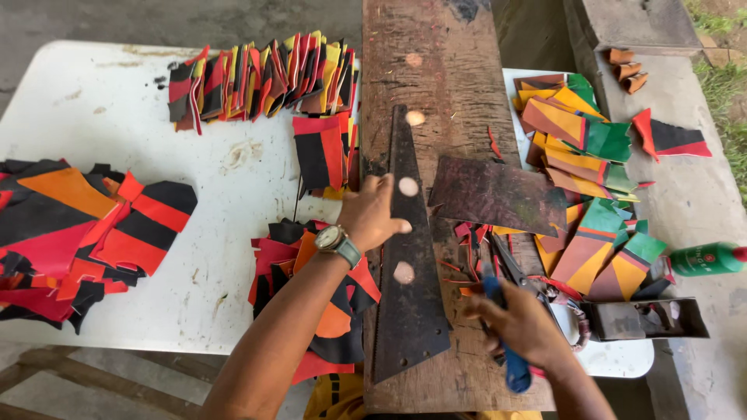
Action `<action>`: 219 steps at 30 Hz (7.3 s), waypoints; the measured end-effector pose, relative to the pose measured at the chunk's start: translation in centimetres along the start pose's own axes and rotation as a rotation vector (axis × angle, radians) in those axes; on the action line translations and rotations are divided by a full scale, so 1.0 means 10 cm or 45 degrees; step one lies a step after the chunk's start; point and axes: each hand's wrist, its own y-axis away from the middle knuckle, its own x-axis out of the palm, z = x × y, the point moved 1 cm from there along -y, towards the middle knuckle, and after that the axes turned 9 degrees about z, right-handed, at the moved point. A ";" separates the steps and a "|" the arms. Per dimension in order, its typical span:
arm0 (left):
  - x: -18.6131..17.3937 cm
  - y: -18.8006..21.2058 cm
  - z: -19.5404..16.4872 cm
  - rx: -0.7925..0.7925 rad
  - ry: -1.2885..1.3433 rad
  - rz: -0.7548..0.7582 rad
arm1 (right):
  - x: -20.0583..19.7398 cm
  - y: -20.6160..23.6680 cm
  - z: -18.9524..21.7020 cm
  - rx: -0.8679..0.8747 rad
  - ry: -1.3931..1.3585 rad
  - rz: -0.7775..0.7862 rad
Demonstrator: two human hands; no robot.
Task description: The person repeatedly picks up layered red, black, and orange material pieces, aligns them against a metal template on a wooden board, and trims the edges with a utility knife. Trimmed pieces are stacked on a nearby white table while offcuts accumulate on the board. The person occasionally flips and repositions pieces to trim different sides.
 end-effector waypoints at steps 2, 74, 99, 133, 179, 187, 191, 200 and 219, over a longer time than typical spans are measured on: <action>0.04 -0.05 0.05 -0.070 0.088 -0.129 | 0.21 0.00 -0.11 -0.025 -0.392 0.123; -0.13 0.28 0.14 0.412 2.104 -0.037 | -0.27 -0.27 1.05 -1.381 1.161 -0.417; -0.09 0.31 0.14 0.446 2.181 0.045 | -0.23 -0.24 0.98 -1.360 1.242 -0.508; 0.07 0.51 0.16 0.608 1.596 -0.304 | -0.01 -0.39 0.77 -1.262 1.241 -0.394; 0.43 -0.44 -1.37 0.522 1.650 -0.022 | -2.03 0.31 -0.86 0.029 0.462 -1.090; 0.48 -0.44 -1.35 0.500 1.684 0.007 | -1.96 0.13 -0.60 0.442 0.688 -0.926; 0.45 -0.42 -1.29 0.502 1.673 -0.001 | -1.94 0.12 -0.53 0.298 0.720 -0.988; 0.31 -0.39 -1.02 0.450 1.731 -0.086 | -2.60 -0.32 -0.15 0.024 0.690 -1.083; 0.32 -0.58 -0.89 0.352 1.688 -0.050 | -3.13 -1.42 -0.26 -0.521 -0.100 -0.804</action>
